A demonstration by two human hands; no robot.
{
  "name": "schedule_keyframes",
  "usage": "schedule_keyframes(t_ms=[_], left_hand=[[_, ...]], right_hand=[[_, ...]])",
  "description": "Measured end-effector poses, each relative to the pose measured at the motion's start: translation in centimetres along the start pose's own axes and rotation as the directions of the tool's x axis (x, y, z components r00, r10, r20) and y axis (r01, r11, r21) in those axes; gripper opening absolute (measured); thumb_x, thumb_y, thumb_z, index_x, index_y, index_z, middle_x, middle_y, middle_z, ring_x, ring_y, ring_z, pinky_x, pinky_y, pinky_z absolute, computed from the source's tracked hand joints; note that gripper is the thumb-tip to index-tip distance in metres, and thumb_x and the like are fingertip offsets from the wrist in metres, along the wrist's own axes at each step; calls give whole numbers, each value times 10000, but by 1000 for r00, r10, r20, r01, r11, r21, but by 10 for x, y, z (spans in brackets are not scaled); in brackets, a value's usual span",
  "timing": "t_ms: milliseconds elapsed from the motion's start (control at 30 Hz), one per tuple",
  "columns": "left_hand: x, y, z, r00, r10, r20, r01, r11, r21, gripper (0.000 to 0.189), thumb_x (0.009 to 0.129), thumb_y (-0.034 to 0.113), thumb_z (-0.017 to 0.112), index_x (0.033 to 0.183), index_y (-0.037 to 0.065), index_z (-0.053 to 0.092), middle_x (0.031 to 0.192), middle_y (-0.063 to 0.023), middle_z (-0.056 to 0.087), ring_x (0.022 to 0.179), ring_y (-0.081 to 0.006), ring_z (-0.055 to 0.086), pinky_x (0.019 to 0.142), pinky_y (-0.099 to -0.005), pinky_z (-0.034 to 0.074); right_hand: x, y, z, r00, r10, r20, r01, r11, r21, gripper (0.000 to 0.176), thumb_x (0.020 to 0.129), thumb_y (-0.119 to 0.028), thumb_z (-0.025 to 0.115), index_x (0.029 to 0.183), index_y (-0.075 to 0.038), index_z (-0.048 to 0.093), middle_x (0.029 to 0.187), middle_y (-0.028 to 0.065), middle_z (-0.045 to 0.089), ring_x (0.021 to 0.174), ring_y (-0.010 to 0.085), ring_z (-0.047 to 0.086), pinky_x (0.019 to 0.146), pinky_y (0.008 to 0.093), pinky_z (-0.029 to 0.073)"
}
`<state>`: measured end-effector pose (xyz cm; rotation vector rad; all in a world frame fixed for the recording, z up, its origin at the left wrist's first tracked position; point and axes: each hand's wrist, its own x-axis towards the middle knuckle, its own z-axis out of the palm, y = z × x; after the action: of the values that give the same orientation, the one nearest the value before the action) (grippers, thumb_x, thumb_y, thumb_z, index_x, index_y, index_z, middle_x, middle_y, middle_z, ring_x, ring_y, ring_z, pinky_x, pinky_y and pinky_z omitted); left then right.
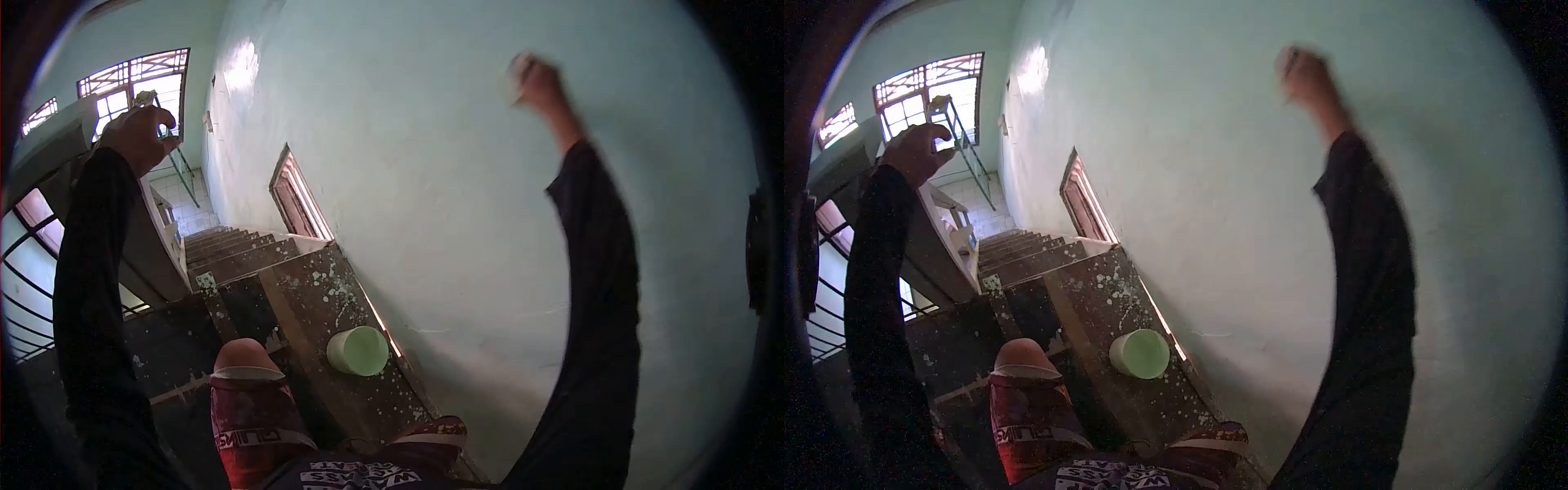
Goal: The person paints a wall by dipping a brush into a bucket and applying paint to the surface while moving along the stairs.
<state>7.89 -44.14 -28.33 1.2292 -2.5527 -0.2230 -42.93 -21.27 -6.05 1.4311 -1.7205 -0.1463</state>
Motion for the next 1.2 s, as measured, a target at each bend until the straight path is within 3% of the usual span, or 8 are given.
schedule_keyframes(t_ms=[200,267,367,400,600,900,1033,1200], left_hand=[[2,-3,6,999,28,-34,-27,999,29,291,802,265,642,1037,94,625,1014,-85,640,919,-224,607,861,-360,460],[-1,5,-5,1000,-2,15,2,1000,22,304,801,306,642,1024,101,625,1054,-87,628,976,-241,592,897,-375,440],[1,2,-6,999,7,39,-7,1000,11,297,797,315,642,1006,104,631,1064,-90,627,998,-254,589,917,-387,429],[0,-1,-3,999,35,19,-35,999,11,276,794,284,643,1000,101,638,1035,-93,636,963,-250,601,902,-384,439],[-2,5,-9,999,28,35,-29,998,47,289,792,317,642,993,109,645,1065,-95,634,1010,-264,587,925,-397,424],[7,-3,1,996,58,65,-58,998,7,269,785,313,651,965,114,655,1057,-91,637,1013,-278,592,907,-404,437],[8,-6,4,997,59,57,-61,997,48,288,789,313,647,984,101,647,1040,-105,637,1014,-283,590,905,-397,438],[1,1,-5,997,16,82,-16,1000,4,322,787,320,653,1011,90,630,1063,-137,619,1027,-296,578,919,-408,426]], right_hand=[[76,-1,-136,952,148,-268,-229,925,-302,162,895,-81,498,938,29,609,903,191,577,774,330,576,690,396,467],[52,50,-53,951,-240,-194,151,910,-387,154,866,-106,449,856,-54,594,843,164,569,800,363,566,699,446,469],[-66,-72,40,966,149,211,-255,682,685,130,858,-90,436,780,-43,530,809,147,550,790,315,546,732,401,443],[-113,-96,79,935,-353,34,349,933,85,183,899,-140,419,799,-39,533,834,154,556,801,329,562,730,416,457],[-136,-91,51,836,29,549,-333,821,464,271,892,-289,456,822,-80,613,730,157,613,727,305,611,682,379,485],[14,24,-178,911,159,-379,-254,944,-213,158,891,-93,520,951,20,612,901,184,579,792,315,580,718,398,463],[-105,9,-43,906,-410,-104,345,859,-379,295,957,-176,393,1004,84,525,1000,259,574,963,384,562,856,426,469],[-244,-153,-22,818,96,567,-365,849,382,153,856,-183,505,853,-72,611,858,177,568,842,360,583,732,446,477]])
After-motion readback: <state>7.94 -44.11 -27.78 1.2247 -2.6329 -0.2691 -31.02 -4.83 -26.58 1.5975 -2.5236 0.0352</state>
